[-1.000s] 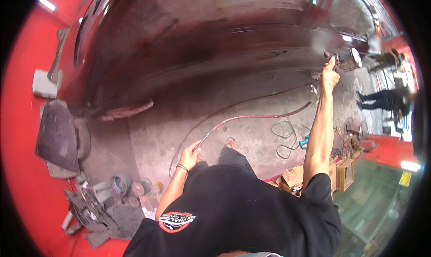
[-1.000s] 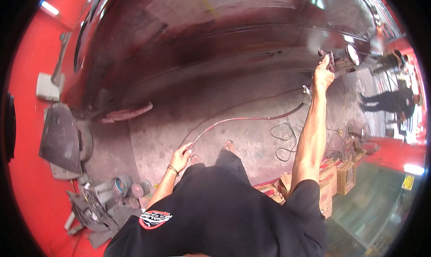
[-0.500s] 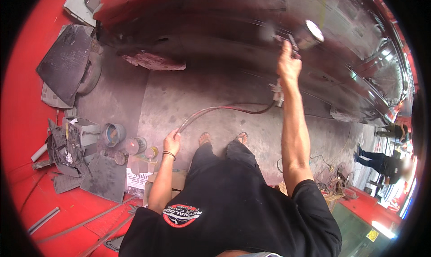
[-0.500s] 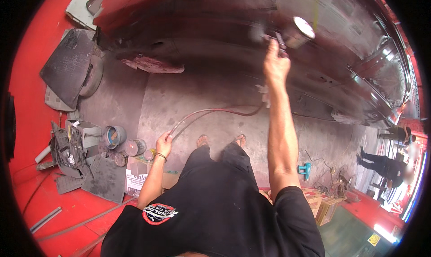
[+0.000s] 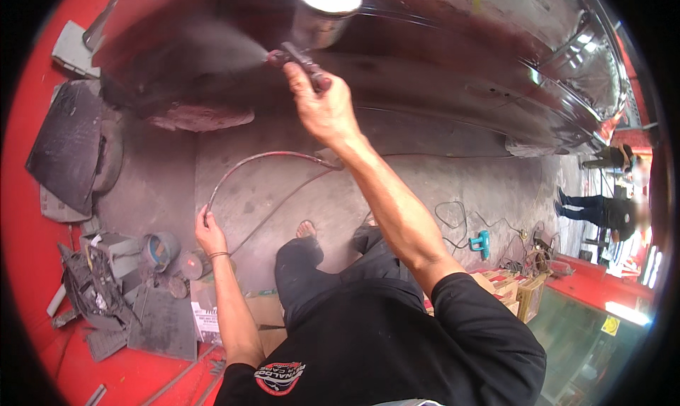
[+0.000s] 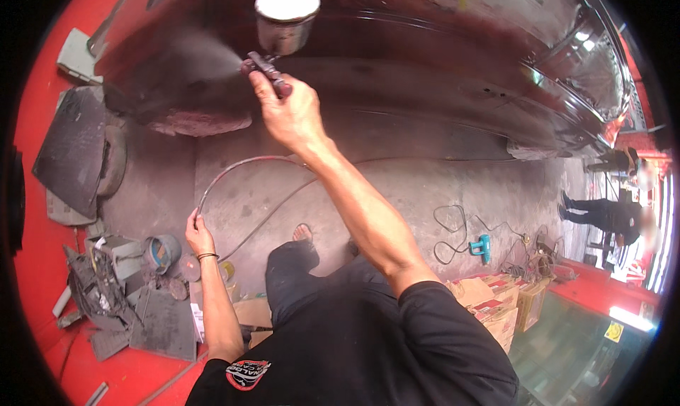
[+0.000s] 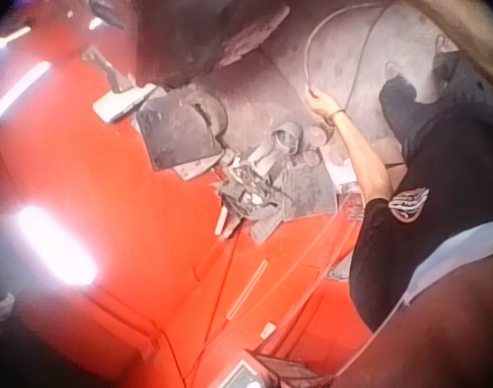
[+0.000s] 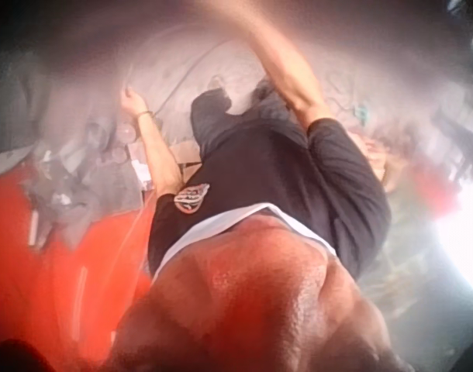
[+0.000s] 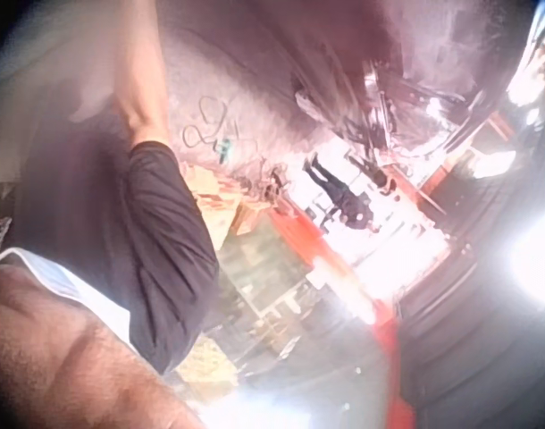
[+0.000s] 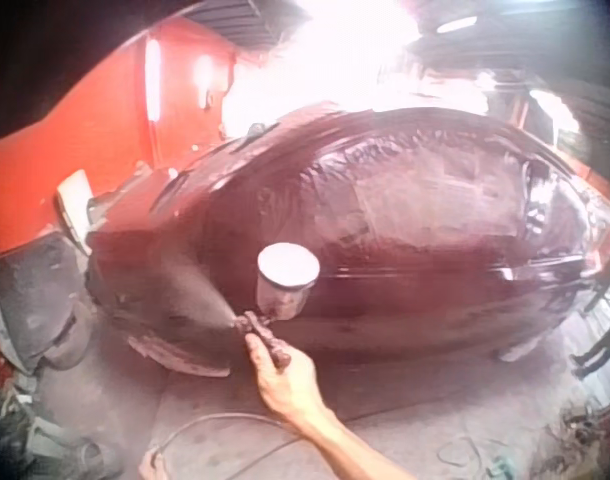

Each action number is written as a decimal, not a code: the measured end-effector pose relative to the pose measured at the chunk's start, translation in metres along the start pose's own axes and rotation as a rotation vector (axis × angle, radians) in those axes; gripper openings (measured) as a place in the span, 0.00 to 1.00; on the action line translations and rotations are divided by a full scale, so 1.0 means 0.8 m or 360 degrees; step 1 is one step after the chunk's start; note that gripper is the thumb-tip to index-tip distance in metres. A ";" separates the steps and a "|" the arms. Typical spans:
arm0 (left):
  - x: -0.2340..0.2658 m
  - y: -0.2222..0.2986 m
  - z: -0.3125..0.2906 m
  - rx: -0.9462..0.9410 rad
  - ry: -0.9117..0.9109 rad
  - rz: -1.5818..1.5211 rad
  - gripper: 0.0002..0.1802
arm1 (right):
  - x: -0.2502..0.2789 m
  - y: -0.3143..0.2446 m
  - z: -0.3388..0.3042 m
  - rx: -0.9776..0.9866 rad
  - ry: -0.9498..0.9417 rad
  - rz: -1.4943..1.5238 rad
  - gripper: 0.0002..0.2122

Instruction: The person prepares a spray gun and applies a coat of maroon paint to the front bumper of a car. After spraying, they use a heat gun to dry the freshly painted surface.

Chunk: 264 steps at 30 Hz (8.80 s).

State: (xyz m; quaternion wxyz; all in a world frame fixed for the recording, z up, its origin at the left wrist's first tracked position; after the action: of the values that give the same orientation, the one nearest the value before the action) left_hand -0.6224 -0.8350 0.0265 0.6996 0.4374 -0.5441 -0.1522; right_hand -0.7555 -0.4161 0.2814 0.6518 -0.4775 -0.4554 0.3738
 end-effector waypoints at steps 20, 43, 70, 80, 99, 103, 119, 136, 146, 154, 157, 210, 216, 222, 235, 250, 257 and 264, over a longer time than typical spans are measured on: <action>-0.586 0.182 -0.136 -0.1324 -0.0814 -0.0353 0.10 | 0.703 0.201 -0.101 0.0168 0.1492 -0.0129 0.30; -0.649 -0.060 -0.015 -0.0821 -0.1516 0.0307 0.20 | 0.359 0.200 -0.066 0.0353 0.0957 -0.0047 0.23; -0.615 -0.122 0.003 -0.0735 -0.1597 0.0584 0.21 | -0.190 0.169 0.002 0.0781 -0.0115 0.0024 0.25; -0.681 -0.097 -0.020 -0.0769 -0.1672 0.0680 0.20 | 0.045 0.240 -0.011 0.0319 0.0485 0.0100 0.27; -0.745 -0.027 -0.099 -0.0936 -0.1751 0.0347 0.21 | 0.519 0.309 -0.068 0.0303 0.1259 0.0136 0.27; -0.748 -0.011 -0.118 -0.0928 -0.1798 0.0270 0.23 | 0.630 0.319 -0.102 0.0302 0.1543 0.0046 0.28; -0.752 -0.052 -0.122 -0.1147 -0.1964 0.0680 0.20 | 0.555 0.422 -0.175 0.0154 0.1513 0.0268 0.32; -0.699 -0.098 -0.076 -0.1065 -0.1921 0.0964 0.18 | 0.093 0.359 -0.038 0.0110 0.0700 0.0322 0.29; -0.700 -0.122 -0.054 -0.0984 -0.1981 0.0798 0.20 | -0.173 0.291 -0.026 0.0711 -0.0007 0.0296 0.27; -0.715 -0.135 -0.052 -0.1065 -0.1851 0.0807 0.17 | -0.147 0.342 -0.058 0.0644 -0.0012 0.0276 0.23; -0.700 -0.142 -0.043 -0.0941 -0.1788 0.0949 0.16 | -0.093 0.360 -0.058 0.0460 0.0049 0.0396 0.21; -0.678 -0.087 -0.083 -0.1008 -0.1811 0.1044 0.21 | 0.061 0.368 -0.029 0.0090 0.0700 0.0359 0.27; -0.642 -0.096 -0.061 -0.0856 -0.1777 0.0959 0.22 | -0.096 0.322 0.001 0.0373 0.0350 0.0196 0.27; -0.647 -0.114 -0.048 -0.0848 -0.1760 0.0915 0.20 | -0.170 0.331 -0.028 0.0660 0.0072 0.0042 0.27; -0.711 -0.062 -0.113 -0.1045 -0.1994 0.1003 0.23 | 0.068 0.423 -0.068 0.0130 0.0702 0.0149 0.27; -0.773 -0.032 -0.178 -0.1211 -0.2097 0.0974 0.25 | 0.348 0.457 -0.123 0.0051 0.1259 0.0187 0.28; -0.790 -0.035 -0.195 -0.1231 -0.2145 0.0951 0.24 | 0.497 0.488 -0.148 0.0090 0.1580 0.0104 0.28; -0.785 -0.019 -0.205 -0.1269 -0.2120 0.0930 0.24 | 0.599 0.523 -0.195 0.0046 0.1931 0.0250 0.29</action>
State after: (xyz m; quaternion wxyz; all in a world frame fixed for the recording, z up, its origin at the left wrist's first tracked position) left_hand -0.6984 -0.3377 -0.3837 0.3447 -0.1840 -0.8415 -0.3730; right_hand -0.4829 0.0924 -0.0280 0.7717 -0.6286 0.0386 0.0883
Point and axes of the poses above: each hand's wrist, its own z-axis towards the middle knuckle, its own x-axis out of the back of the hand, y = z × x, the point moved 8 cm from there along z, towards the middle knuckle, and after that the axes turned 1 degree about x, right-handed, at the moved point
